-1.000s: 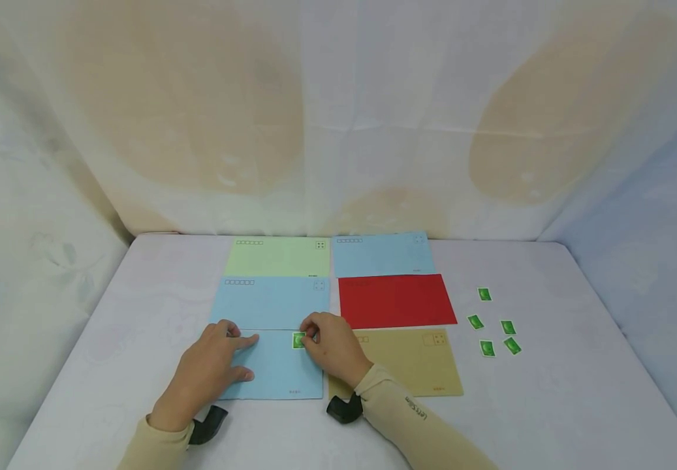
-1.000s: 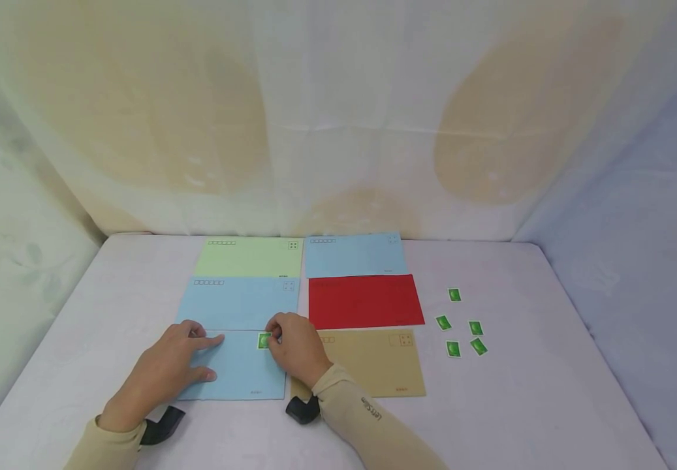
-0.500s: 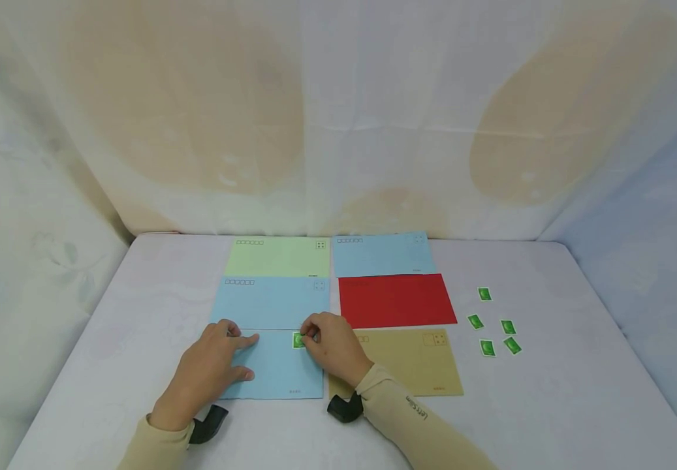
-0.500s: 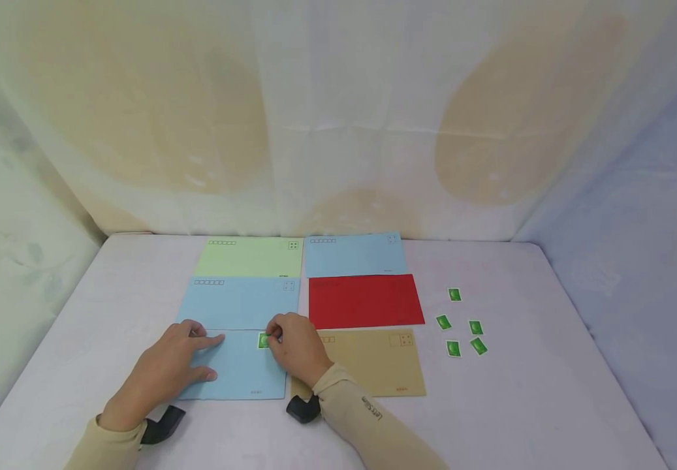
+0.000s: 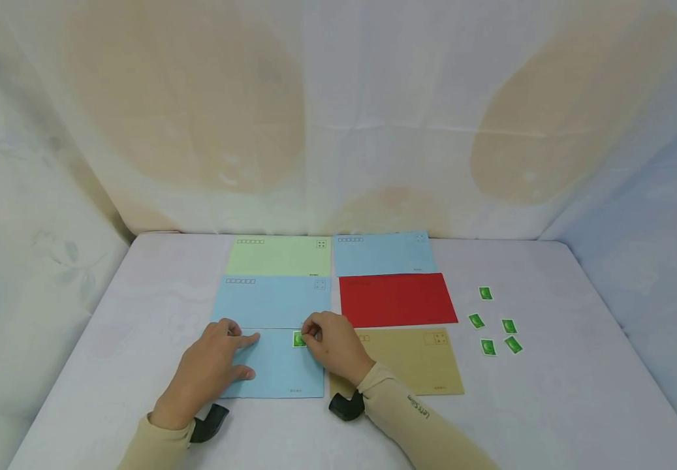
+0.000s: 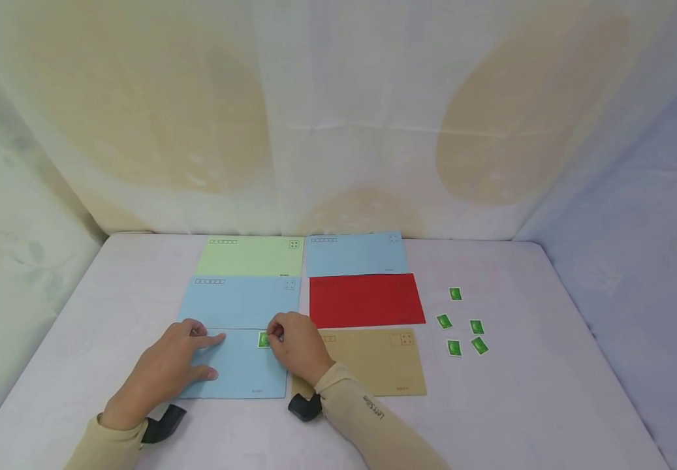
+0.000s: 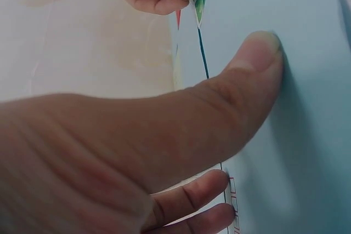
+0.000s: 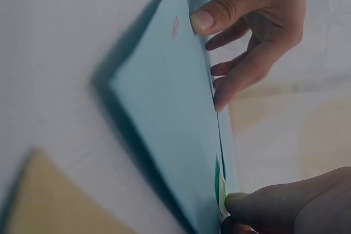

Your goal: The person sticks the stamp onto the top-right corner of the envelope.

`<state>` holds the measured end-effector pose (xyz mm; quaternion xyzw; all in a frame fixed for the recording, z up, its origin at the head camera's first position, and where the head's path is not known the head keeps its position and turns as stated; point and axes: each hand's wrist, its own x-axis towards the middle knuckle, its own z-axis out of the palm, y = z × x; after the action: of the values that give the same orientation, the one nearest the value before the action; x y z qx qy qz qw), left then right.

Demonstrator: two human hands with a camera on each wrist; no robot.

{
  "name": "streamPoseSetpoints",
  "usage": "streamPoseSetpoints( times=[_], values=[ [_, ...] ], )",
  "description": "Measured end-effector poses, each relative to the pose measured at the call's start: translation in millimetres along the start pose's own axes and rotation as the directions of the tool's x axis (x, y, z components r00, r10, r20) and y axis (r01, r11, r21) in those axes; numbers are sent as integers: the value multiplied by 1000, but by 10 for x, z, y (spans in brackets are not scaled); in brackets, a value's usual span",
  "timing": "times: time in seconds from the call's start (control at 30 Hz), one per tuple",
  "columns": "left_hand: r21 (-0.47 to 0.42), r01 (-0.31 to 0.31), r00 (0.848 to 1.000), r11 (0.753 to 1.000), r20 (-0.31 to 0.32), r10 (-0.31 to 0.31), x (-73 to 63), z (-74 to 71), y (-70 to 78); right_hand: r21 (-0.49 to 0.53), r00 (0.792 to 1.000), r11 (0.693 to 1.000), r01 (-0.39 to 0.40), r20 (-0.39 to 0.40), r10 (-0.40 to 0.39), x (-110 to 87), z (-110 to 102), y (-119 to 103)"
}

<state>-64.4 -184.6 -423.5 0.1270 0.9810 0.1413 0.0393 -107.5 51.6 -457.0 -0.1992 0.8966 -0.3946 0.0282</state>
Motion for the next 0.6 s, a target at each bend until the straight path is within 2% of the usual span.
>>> streamPoseSetpoints(
  times=[0.37, 0.6],
  values=[
    [8, -2, 1000, 1000, 8, 2, 3, -19, 16, 17, 999, 999, 48, 4, -48, 0, -45, -14],
    [18, -10, 1000, 1000, 2, 10, -2, -13, 13, 31, 999, 999, 43, -1, -43, -8, -117, -67]
  ],
)
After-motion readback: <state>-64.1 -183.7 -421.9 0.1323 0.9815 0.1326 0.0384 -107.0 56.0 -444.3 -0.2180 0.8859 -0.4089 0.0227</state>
